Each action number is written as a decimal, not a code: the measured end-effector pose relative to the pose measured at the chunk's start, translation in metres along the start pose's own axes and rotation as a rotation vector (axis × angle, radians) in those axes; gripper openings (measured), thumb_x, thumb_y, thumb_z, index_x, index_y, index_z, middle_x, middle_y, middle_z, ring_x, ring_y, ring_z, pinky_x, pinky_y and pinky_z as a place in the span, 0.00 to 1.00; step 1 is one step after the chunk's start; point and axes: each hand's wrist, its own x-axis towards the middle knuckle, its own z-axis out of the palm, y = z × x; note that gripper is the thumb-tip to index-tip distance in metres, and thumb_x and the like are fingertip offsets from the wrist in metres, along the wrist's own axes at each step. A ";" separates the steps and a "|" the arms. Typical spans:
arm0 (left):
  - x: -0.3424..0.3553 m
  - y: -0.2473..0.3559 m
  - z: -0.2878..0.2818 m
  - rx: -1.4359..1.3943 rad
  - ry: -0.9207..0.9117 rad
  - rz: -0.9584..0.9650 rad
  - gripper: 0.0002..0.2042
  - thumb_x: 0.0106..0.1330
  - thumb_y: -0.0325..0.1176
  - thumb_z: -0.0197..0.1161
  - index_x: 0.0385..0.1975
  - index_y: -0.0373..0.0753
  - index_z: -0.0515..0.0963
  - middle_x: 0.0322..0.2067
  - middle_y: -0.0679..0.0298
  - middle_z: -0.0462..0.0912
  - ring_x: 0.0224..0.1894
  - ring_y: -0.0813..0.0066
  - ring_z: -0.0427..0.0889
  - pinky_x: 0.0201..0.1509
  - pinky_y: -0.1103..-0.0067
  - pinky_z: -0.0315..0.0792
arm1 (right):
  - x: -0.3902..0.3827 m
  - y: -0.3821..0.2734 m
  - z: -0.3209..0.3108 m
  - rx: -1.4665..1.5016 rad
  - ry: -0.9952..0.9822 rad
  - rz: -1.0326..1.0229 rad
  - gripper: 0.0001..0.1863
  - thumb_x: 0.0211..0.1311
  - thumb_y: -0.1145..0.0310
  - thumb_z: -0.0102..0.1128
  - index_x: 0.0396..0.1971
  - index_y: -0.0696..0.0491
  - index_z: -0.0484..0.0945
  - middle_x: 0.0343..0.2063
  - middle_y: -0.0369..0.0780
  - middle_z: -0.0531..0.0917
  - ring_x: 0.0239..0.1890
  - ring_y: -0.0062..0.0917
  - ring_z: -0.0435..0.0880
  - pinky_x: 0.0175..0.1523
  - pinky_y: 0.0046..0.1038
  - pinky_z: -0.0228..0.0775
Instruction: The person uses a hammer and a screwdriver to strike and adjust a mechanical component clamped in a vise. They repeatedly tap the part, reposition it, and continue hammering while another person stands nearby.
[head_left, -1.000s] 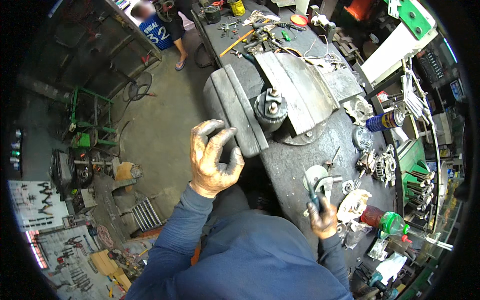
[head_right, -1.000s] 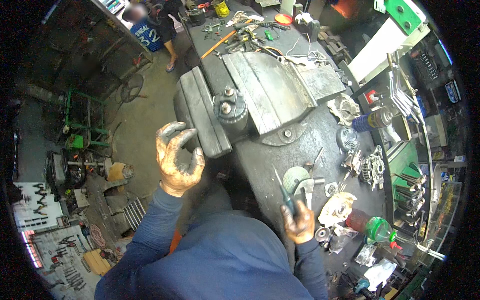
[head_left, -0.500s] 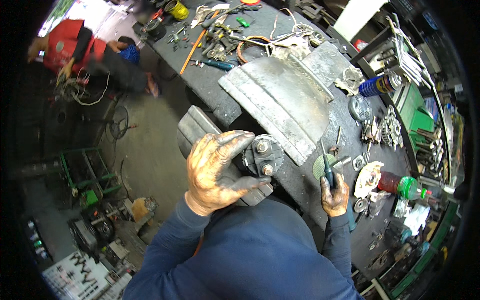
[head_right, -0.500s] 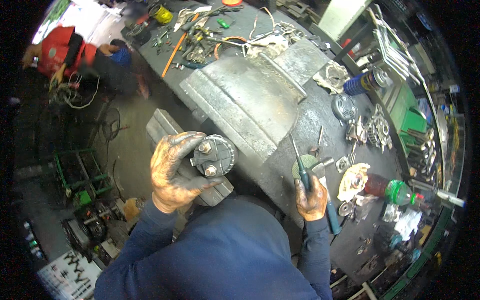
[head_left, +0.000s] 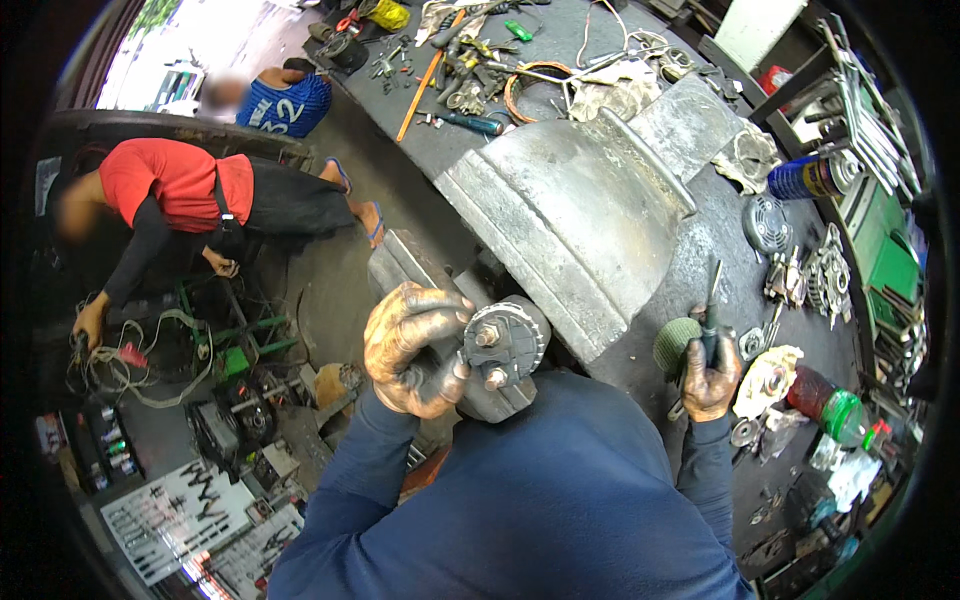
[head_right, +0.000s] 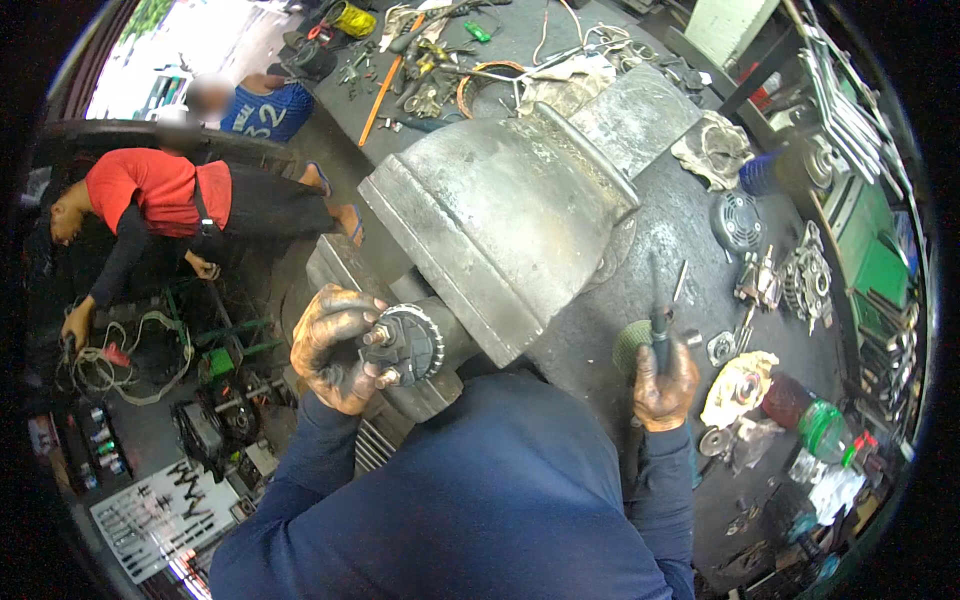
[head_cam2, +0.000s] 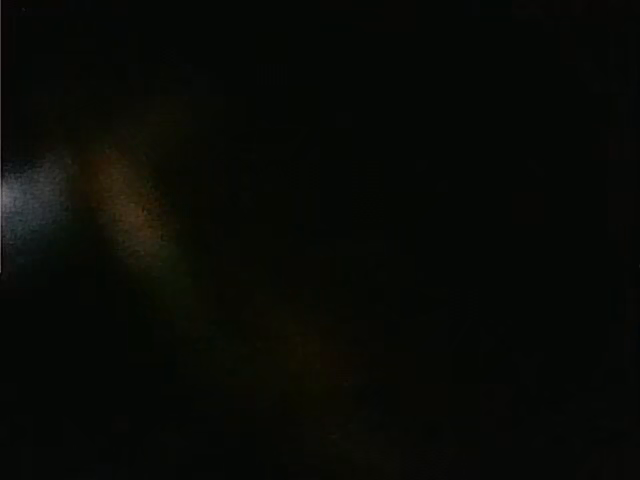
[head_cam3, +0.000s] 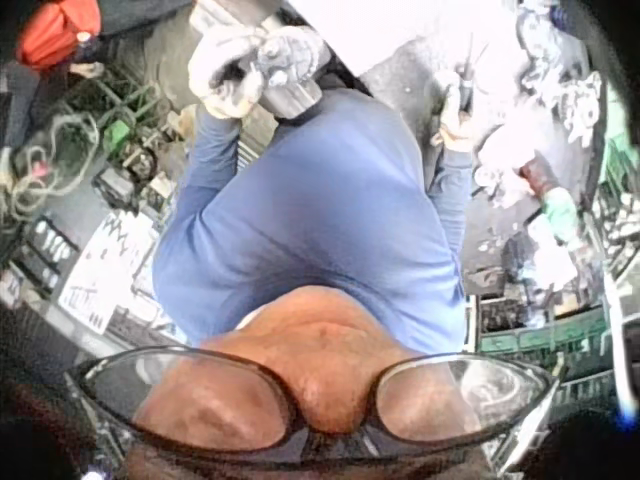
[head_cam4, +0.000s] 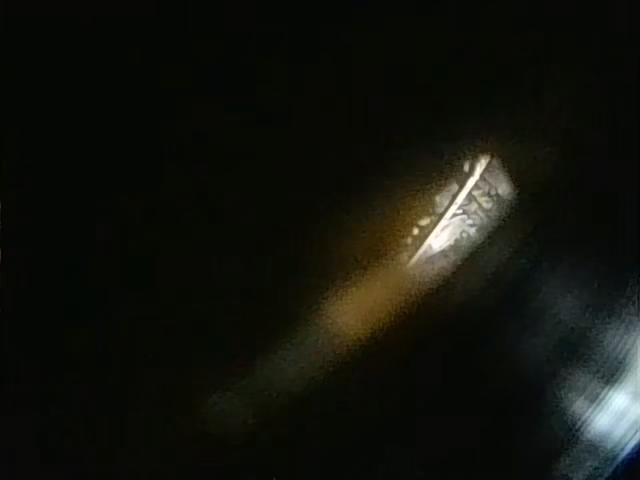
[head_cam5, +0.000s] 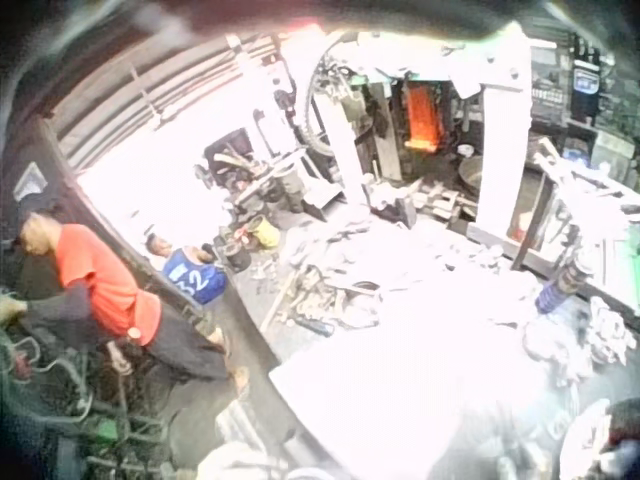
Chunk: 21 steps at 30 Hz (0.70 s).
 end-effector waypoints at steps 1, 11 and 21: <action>-0.001 -0.004 0.000 0.020 -0.022 0.024 0.18 0.59 0.38 0.69 0.44 0.32 0.83 0.39 0.49 0.88 0.36 0.57 0.88 0.40 0.67 0.78 | 0.013 -0.003 -0.006 0.017 -0.022 0.018 0.17 0.72 0.65 0.64 0.52 0.63 0.81 0.41 0.49 0.89 0.40 0.35 0.89 0.49 0.33 0.79; 0.022 0.024 -0.008 0.049 -0.293 -0.195 0.34 0.57 0.56 0.69 0.55 0.34 0.81 0.53 0.50 0.85 0.58 0.53 0.82 0.65 0.60 0.69 | 0.054 0.012 -0.016 0.023 -0.022 -0.012 0.14 0.74 0.64 0.64 0.46 0.61 0.81 0.28 0.45 0.84 0.31 0.33 0.85 0.40 0.34 0.75; -0.004 0.016 0.009 -0.229 -0.035 -0.274 0.30 0.58 0.34 0.79 0.60 0.28 0.79 0.55 0.55 0.85 0.59 0.66 0.82 0.68 0.70 0.72 | -0.015 -0.034 -0.009 -0.094 -0.082 -0.187 0.14 0.68 0.65 0.68 0.47 0.57 0.82 0.31 0.50 0.86 0.30 0.44 0.88 0.37 0.38 0.77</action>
